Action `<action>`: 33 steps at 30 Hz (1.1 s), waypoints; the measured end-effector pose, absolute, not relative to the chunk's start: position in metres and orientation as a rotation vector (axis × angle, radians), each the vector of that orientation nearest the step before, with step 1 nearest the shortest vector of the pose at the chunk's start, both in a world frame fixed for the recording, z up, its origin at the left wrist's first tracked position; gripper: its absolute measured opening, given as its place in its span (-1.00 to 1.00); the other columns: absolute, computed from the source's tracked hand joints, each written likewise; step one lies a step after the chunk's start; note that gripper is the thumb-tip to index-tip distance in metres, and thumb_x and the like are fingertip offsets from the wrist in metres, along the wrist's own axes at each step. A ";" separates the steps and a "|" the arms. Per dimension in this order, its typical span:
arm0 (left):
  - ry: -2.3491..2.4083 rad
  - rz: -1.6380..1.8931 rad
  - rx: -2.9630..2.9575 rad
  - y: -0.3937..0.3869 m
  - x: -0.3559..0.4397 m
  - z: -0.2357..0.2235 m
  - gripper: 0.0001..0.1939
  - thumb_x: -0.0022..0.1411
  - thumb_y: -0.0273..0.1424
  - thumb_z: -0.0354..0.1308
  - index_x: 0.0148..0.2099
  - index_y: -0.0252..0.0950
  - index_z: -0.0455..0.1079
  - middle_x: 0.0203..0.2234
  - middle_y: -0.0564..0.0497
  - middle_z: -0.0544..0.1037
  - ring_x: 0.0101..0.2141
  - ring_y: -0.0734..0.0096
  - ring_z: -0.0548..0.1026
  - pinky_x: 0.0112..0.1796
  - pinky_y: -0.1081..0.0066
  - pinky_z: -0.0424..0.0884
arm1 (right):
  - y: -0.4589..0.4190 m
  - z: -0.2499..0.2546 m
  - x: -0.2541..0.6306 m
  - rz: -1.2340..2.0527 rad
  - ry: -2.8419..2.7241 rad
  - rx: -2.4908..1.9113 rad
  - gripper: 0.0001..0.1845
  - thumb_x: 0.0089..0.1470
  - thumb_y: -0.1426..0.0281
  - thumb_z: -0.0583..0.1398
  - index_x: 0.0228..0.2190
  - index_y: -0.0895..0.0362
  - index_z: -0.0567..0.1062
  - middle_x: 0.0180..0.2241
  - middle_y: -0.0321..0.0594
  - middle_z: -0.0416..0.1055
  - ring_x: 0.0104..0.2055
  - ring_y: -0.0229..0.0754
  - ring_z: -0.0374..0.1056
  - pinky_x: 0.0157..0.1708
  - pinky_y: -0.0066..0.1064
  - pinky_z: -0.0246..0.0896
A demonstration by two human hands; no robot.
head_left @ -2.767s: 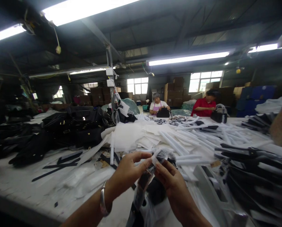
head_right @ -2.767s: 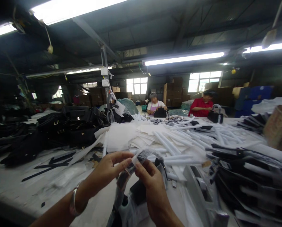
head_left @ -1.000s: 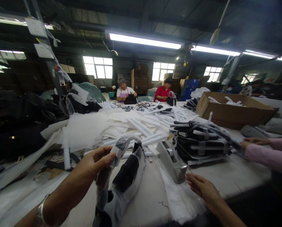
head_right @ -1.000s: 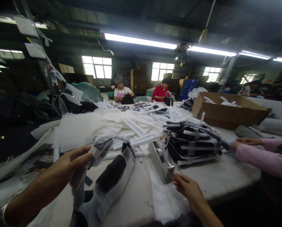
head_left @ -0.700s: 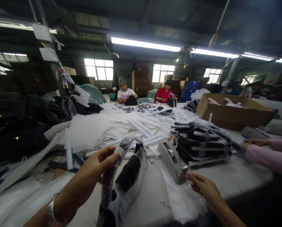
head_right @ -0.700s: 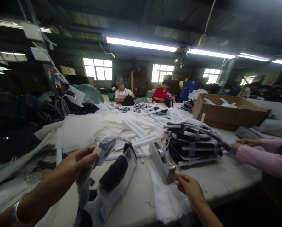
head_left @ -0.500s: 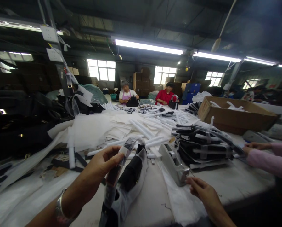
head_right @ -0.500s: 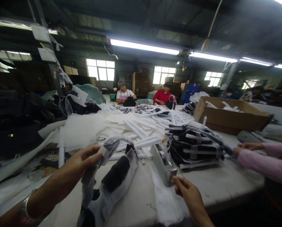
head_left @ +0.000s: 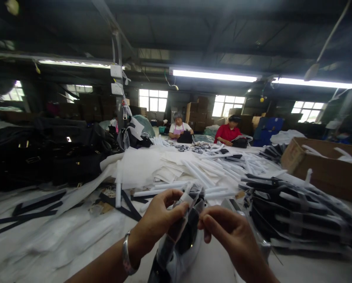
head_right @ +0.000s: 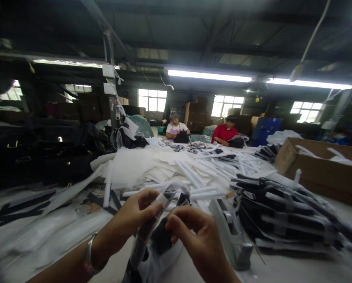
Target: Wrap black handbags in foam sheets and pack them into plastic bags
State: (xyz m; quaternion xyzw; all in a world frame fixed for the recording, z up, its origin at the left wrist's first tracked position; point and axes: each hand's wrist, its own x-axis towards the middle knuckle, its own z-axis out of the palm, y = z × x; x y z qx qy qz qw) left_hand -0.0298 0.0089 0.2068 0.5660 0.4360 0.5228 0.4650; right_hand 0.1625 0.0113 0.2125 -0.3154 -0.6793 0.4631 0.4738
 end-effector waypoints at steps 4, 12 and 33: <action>1.169 1.366 1.511 0.009 -0.027 0.207 -0.79 0.17 -0.31 0.25 -0.15 -0.28 0.48 -0.21 -0.03 0.59 -0.12 0.21 0.51 -0.08 0.38 0.36 | 0.027 0.214 0.144 1.111 -1.640 -0.906 -0.66 0.02 0.10 0.31 -0.46 0.15 0.57 -0.58 -0.29 0.45 -0.56 -0.29 0.34 -0.52 -0.52 0.24; 1.288 1.434 1.609 0.013 -0.026 0.206 -0.82 0.14 -0.35 0.26 -0.18 -0.25 0.49 -0.25 0.04 0.60 -0.17 0.27 0.53 -0.11 0.43 0.36 | 0.035 0.212 0.140 0.859 -1.749 -1.141 -0.51 0.05 0.01 0.25 -0.62 0.16 0.48 -0.69 -0.31 0.41 -0.62 -0.30 0.31 -0.57 -0.52 0.17; 0.977 1.192 1.292 0.004 -0.025 0.218 -0.59 0.11 -0.13 0.31 -0.13 -0.35 0.47 -0.25 -0.09 0.60 -0.21 0.20 0.54 -0.22 0.40 0.38 | 0.041 0.192 0.152 1.461 -1.550 -0.736 -0.64 0.12 0.19 0.28 -0.16 0.12 0.33 -0.40 -0.30 0.50 -0.45 -0.26 0.44 -0.36 -0.40 0.39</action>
